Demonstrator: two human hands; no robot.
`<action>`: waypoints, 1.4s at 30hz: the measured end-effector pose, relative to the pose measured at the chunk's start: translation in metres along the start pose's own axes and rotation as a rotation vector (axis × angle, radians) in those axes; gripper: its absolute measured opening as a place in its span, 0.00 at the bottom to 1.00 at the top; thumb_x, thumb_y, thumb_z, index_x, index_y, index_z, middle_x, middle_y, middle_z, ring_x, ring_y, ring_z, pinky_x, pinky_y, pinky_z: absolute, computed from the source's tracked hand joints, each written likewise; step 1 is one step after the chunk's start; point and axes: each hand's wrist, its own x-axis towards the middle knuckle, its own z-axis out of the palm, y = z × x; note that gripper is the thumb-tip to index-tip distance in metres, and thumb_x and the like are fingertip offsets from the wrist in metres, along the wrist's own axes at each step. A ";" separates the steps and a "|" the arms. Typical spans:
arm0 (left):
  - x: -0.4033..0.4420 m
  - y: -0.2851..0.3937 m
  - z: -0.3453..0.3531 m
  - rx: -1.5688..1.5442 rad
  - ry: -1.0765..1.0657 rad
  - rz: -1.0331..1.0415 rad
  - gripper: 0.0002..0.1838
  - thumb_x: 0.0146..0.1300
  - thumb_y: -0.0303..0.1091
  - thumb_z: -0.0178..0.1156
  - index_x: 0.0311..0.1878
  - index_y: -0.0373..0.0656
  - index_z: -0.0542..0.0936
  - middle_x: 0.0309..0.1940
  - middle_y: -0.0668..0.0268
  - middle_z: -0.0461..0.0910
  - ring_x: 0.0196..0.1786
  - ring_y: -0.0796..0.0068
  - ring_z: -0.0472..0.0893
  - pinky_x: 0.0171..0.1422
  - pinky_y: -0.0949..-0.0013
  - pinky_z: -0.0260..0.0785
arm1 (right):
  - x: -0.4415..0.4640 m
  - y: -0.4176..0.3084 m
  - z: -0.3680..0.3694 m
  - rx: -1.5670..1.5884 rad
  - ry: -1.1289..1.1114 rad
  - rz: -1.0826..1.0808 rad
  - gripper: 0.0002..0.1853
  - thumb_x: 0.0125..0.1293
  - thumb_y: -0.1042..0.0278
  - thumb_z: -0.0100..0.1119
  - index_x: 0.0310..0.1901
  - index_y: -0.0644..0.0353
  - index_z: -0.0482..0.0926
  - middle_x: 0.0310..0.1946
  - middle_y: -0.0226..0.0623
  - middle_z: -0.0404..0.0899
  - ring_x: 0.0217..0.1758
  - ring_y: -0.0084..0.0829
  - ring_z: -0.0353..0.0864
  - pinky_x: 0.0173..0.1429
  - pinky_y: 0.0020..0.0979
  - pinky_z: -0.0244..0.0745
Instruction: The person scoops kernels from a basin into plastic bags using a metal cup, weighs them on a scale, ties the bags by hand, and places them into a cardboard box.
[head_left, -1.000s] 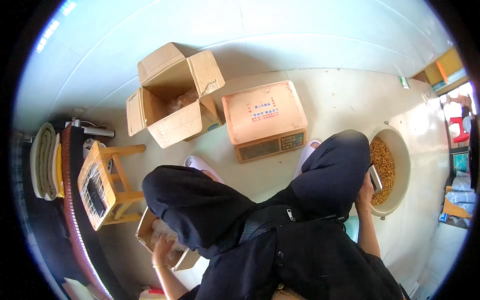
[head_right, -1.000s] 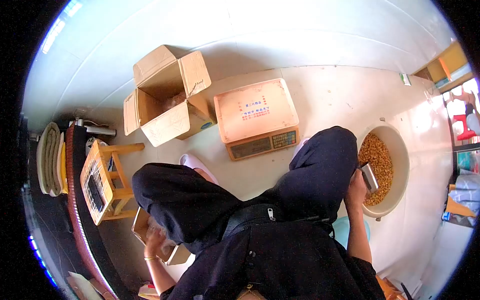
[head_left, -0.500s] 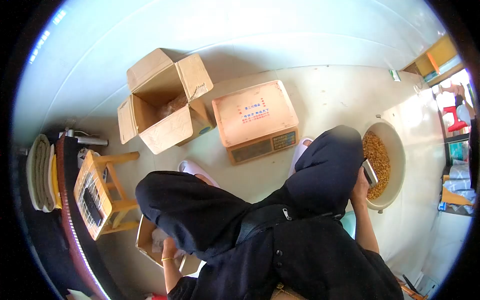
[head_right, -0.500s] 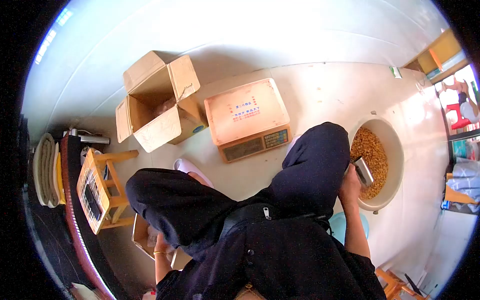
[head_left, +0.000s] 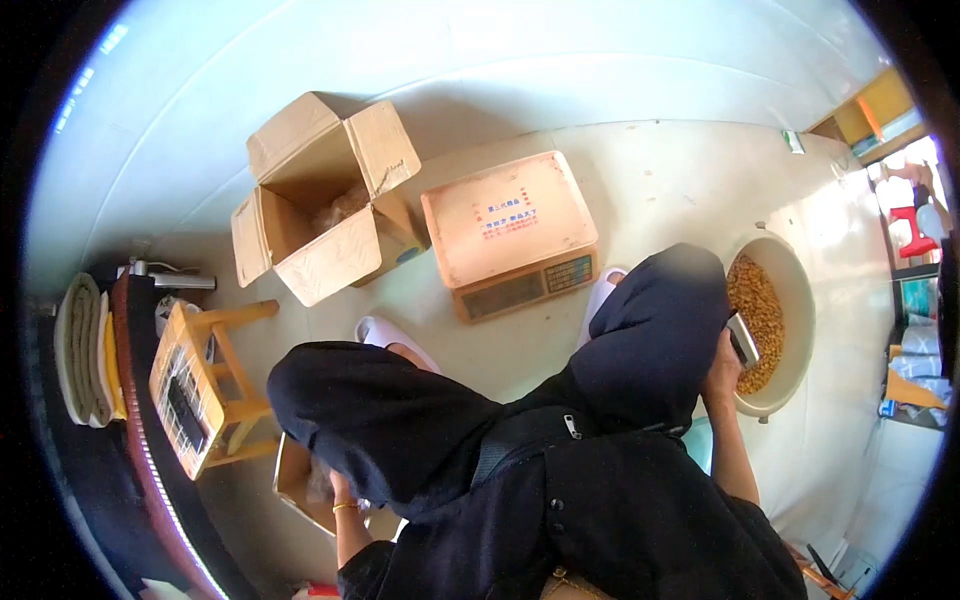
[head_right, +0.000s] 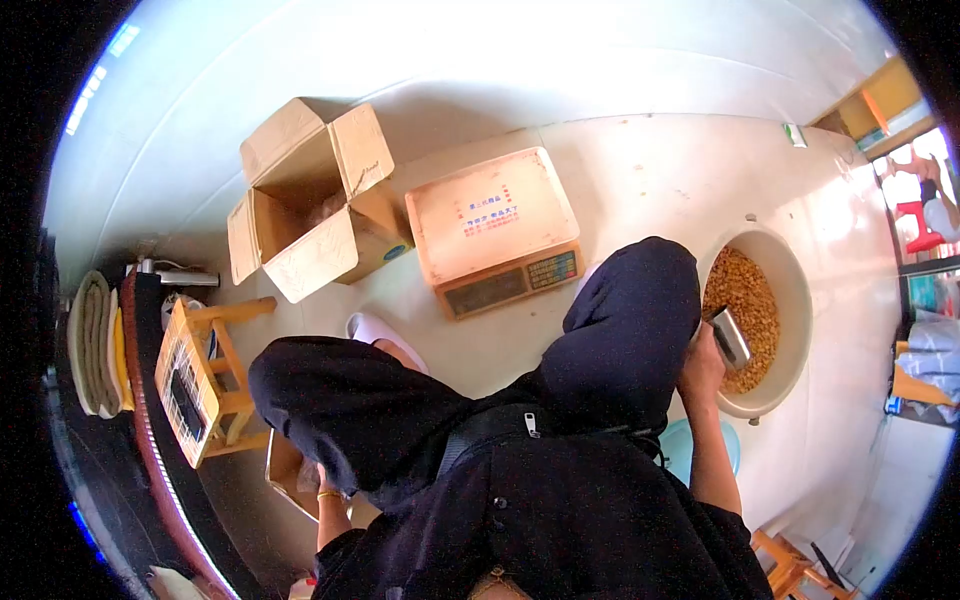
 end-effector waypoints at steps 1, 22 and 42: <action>-0.002 0.013 -0.008 0.079 0.081 -0.021 0.25 0.63 0.26 0.42 0.65 0.35 0.61 0.63 0.44 0.64 0.65 0.47 0.66 0.69 0.56 0.59 | -0.001 -0.003 -0.001 0.000 0.034 -0.007 0.13 0.65 0.66 0.50 0.50 0.57 0.67 0.41 0.54 0.78 0.46 0.58 0.76 0.46 0.51 0.70; -0.032 0.022 -0.069 0.346 0.230 0.141 0.18 0.50 0.33 0.62 0.46 0.38 0.79 0.41 0.48 0.81 0.43 0.49 0.81 0.47 0.54 0.73 | -0.002 0.003 0.001 -0.091 0.060 -0.066 0.15 0.62 0.74 0.51 0.50 0.59 0.66 0.36 0.54 0.77 0.41 0.56 0.77 0.42 0.51 0.71; -0.043 0.055 -0.186 0.384 0.623 0.105 0.16 0.62 0.44 0.58 0.38 0.39 0.75 0.35 0.53 0.81 0.40 0.51 0.81 0.44 0.55 0.72 | -0.002 0.003 0.000 -0.073 0.058 -0.056 0.14 0.62 0.74 0.51 0.49 0.59 0.67 0.35 0.54 0.78 0.41 0.55 0.78 0.41 0.51 0.72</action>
